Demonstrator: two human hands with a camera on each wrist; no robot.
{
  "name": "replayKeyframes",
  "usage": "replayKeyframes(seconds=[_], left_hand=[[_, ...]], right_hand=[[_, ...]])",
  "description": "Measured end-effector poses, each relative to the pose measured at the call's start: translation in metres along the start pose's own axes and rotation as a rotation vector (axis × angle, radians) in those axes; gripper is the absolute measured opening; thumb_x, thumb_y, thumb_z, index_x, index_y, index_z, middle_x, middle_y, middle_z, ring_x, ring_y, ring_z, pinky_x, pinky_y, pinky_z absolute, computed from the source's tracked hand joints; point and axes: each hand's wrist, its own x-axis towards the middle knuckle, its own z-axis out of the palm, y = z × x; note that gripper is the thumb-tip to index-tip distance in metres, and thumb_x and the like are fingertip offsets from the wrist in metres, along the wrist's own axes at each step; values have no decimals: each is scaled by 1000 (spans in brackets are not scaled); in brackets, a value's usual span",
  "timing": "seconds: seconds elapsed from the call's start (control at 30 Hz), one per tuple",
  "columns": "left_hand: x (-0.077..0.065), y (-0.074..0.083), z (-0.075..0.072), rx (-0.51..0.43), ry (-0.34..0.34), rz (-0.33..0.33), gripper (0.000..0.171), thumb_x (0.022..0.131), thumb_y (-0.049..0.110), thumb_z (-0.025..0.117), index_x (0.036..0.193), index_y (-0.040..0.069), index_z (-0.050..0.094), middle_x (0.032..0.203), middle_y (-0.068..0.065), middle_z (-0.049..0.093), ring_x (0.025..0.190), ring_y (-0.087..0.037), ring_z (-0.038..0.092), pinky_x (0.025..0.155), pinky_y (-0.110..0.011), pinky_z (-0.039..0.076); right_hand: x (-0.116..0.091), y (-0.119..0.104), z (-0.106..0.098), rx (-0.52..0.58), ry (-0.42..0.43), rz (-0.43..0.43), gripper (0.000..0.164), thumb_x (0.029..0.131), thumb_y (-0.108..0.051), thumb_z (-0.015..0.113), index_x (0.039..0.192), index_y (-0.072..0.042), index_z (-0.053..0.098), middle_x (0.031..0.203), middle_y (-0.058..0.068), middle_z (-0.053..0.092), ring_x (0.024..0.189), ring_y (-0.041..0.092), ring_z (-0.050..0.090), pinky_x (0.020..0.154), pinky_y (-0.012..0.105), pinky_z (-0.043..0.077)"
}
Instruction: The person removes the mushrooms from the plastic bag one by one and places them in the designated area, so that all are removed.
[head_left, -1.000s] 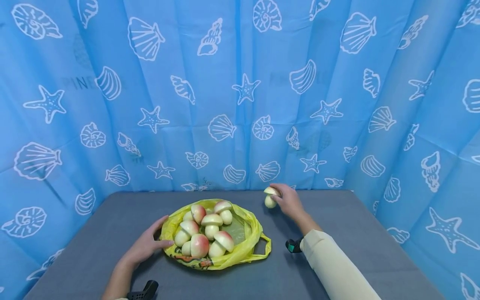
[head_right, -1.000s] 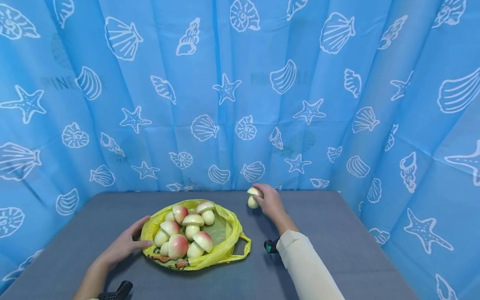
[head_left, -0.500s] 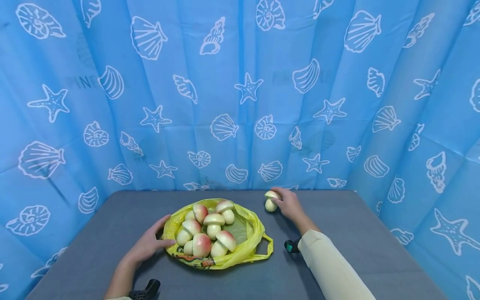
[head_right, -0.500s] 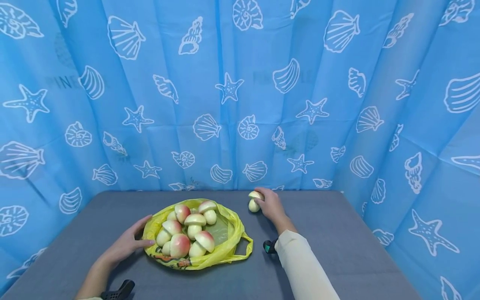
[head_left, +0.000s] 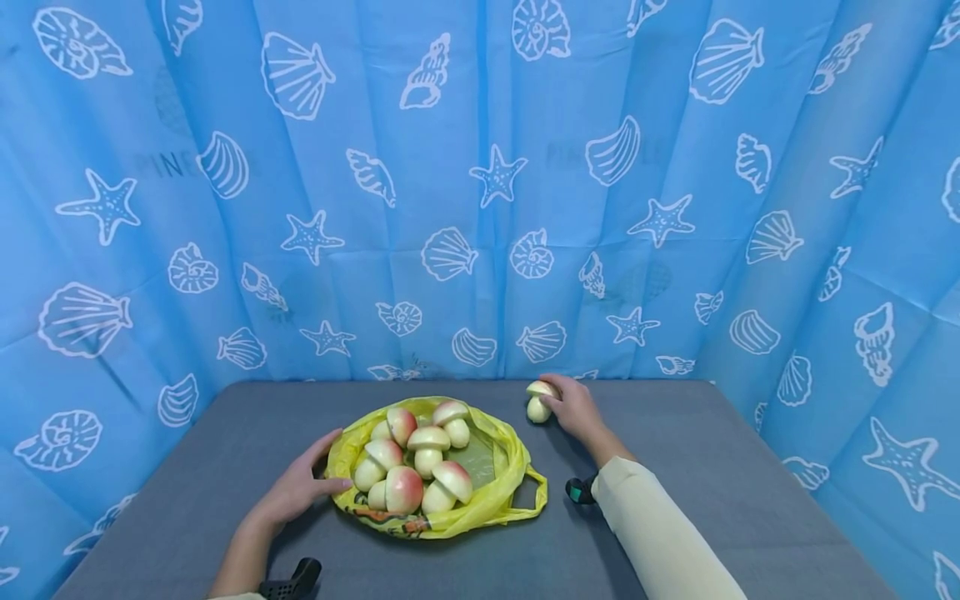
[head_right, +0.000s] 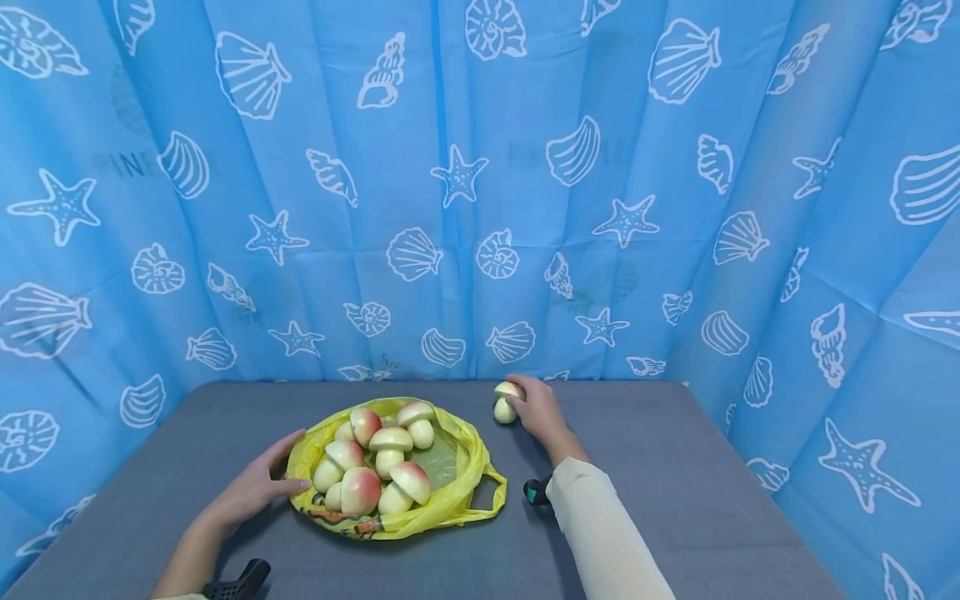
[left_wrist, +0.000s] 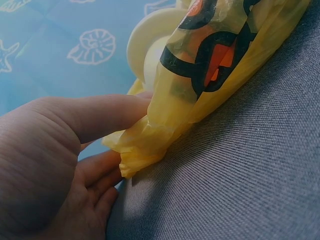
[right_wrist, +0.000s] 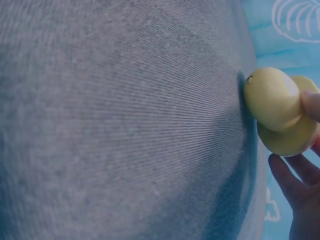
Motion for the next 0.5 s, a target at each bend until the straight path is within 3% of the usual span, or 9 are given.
replayKeyframes(seconds=[0.5], left_hand=[[-1,-2,-1,-18,-7,23,91,86,36,73,154,3,22,155,-28,22,141,-47,18,109,-62,21]], right_hand=[[1,0,1,12,-1,5,39,95,-14,64,133,-5,59,129,20,58,116,37,55,93,51,44]])
